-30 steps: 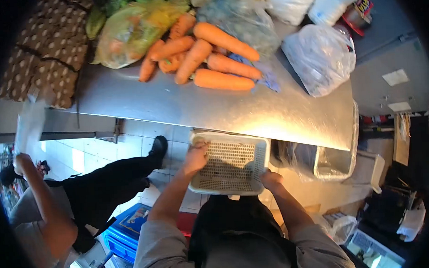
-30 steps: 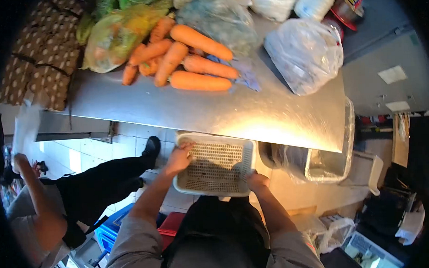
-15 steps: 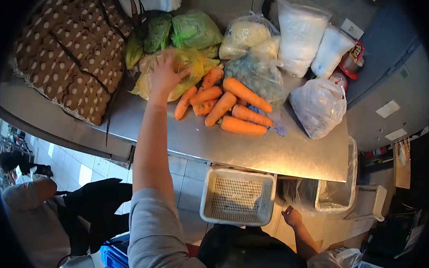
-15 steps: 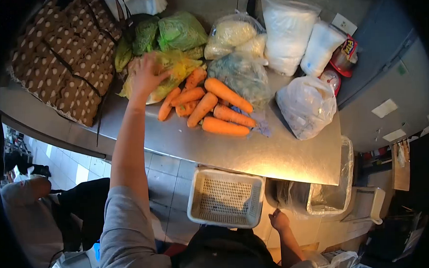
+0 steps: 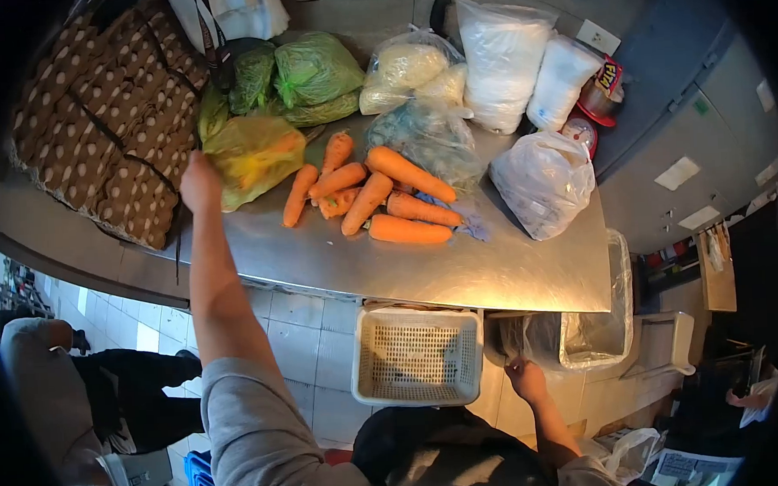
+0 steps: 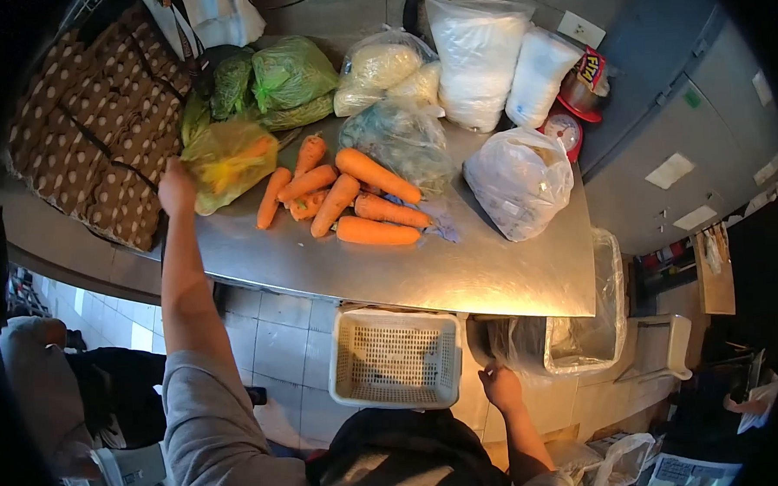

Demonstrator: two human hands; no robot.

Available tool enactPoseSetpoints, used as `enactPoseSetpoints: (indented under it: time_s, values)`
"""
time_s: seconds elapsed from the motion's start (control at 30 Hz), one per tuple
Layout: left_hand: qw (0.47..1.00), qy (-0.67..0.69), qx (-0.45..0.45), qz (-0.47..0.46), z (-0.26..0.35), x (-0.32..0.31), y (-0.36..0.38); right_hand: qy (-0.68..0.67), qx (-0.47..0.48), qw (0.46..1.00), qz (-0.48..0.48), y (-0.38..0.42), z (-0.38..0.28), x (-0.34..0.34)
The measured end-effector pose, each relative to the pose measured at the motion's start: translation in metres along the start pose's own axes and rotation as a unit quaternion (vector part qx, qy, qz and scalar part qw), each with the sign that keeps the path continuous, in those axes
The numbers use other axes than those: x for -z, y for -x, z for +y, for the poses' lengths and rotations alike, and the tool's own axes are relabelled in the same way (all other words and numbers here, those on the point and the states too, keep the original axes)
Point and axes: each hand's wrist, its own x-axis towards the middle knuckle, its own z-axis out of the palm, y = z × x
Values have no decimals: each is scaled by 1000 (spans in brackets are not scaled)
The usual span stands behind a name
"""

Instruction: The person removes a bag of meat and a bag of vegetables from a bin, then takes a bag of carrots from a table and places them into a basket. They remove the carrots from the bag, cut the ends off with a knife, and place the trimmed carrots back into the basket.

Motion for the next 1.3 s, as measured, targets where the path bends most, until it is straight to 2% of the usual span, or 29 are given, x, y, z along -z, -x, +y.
enactPoseSetpoints:
  time_s: [0.07, 0.13, 0.2, 0.27, 0.33, 0.4, 0.5, 0.53, 0.6, 0.63, 0.73, 0.87, 0.93, 1.07, 1.17, 1.23, 1.3]
  values:
    - [996, 36, 70, 42, -40, -12, -4, -56, 51, 997, 21, -8, -19, 6]
    - [988, 53, 100, 109, -70, -16, 6, -98, 123, 988, 9, -18, -63, 23]
    - [985, 64, 111, 119, -87, -9, 23, -52, 280, 952, 112, -37, -92, 26]
    - [981, 95, 123, 117, -91, 4, 44, -5, 346, 924, 162, -66, -134, 48]
    - [971, 114, 153, 147, -103, 4, 60, -4, 376, 902, 213, -112, -165, 57]
    - [960, 124, 180, 172, -118, 3, 75, 59, 397, 888, 226, -152, -192, 61]
    - [953, 163, 214, 137, -130, 18, 100, 145, 433, 864, 212, -194, -225, 40]
    - [951, 178, 220, 121, -137, 21, 106, 159, 438, 863, 196, -203, -235, 29]
    - [945, 199, 185, 185, -160, 3, 115, 184, 447, 860, 163, -219, -255, 8]
    - [939, 209, 167, 215, -166, 0, 118, 147, 447, 866, 172, -224, -263, 2]
    - [900, 359, 157, 191, -163, 3, 125, 208, 434, 857, 184, -222, -283, -4]
    - [893, 398, 152, 147, -153, 13, 126, 182, 464, 846, 188, -230, -330, -33]
    - [869, 446, 148, 155, -153, 10, 129, 156, 464, 849, 198, -237, -359, -49]
    - [830, 523, 148, 125, -151, 11, 130, 143, 414, 879, 187, -268, -412, -70]
    - [875, 444, 146, 126, -149, 16, 127, 104, 434, 870, 208, -288, -432, -81]
    - [909, 379, 143, 99, -152, 20, 129, 99, 440, 872, 189, -279, -430, -83]
    - [909, 374, 138, 124, -152, 20, 128, 121, 439, 875, 164, -262, -416, -74]
